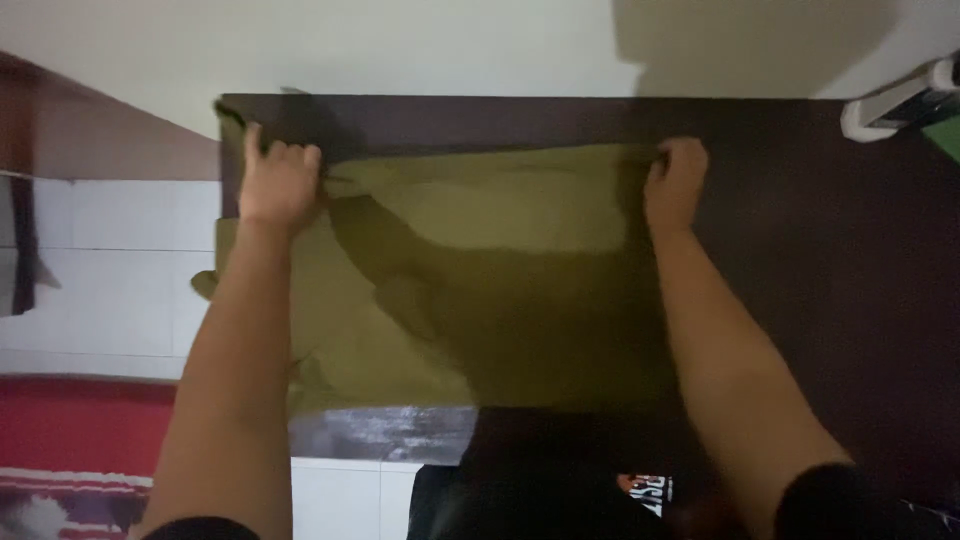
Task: Folding several pieces of clothing including a t-shirt and a hoodie on a table and placing them in a closet.
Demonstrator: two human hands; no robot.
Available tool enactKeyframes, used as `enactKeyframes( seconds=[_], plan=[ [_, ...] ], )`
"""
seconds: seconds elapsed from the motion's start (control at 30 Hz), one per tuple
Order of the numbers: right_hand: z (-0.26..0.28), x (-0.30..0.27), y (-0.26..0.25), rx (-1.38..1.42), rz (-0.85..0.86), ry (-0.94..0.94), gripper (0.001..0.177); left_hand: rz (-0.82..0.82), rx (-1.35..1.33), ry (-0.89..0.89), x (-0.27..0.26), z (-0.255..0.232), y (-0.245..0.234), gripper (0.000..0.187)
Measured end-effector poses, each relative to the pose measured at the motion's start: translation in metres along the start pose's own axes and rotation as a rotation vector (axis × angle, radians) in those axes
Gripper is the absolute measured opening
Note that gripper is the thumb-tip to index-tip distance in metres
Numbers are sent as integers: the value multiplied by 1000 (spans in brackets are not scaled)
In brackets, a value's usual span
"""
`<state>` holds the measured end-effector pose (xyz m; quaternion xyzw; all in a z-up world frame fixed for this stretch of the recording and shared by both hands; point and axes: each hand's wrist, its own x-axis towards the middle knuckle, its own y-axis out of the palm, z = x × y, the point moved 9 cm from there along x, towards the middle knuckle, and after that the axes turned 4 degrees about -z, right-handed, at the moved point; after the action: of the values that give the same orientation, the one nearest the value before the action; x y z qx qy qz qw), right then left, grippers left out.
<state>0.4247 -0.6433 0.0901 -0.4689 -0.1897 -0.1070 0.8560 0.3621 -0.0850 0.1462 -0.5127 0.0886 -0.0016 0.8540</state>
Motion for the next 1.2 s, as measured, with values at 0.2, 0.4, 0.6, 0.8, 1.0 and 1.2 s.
enactKeyframes(
  seconds=[0.2, 0.4, 0.6, 0.8, 1.0, 1.2],
  plan=[
    [40, -79, -97, -28, -71, -22, 34, -127, -21, 1, -90, -8, -6, 39],
    [60, -176, -147, -103, 32, 26, 34, -157, -154, -12, -176, -25, -24, 42],
    [61, -204, -149, -133, 143, 96, 25, -159, -271, 27, -230, -38, -7, 37],
    [73, -208, -140, -303, 232, 86, 30, 68, -267, 69, -246, -63, 2, 48],
    [100, -177, -90, -380, 222, -7, 41, 183, -494, -31, -196, -50, 8, 65],
    [113, -149, -26, -437, 617, 249, 78, 289, -369, -2, -129, -34, 52, 78]
  ],
)
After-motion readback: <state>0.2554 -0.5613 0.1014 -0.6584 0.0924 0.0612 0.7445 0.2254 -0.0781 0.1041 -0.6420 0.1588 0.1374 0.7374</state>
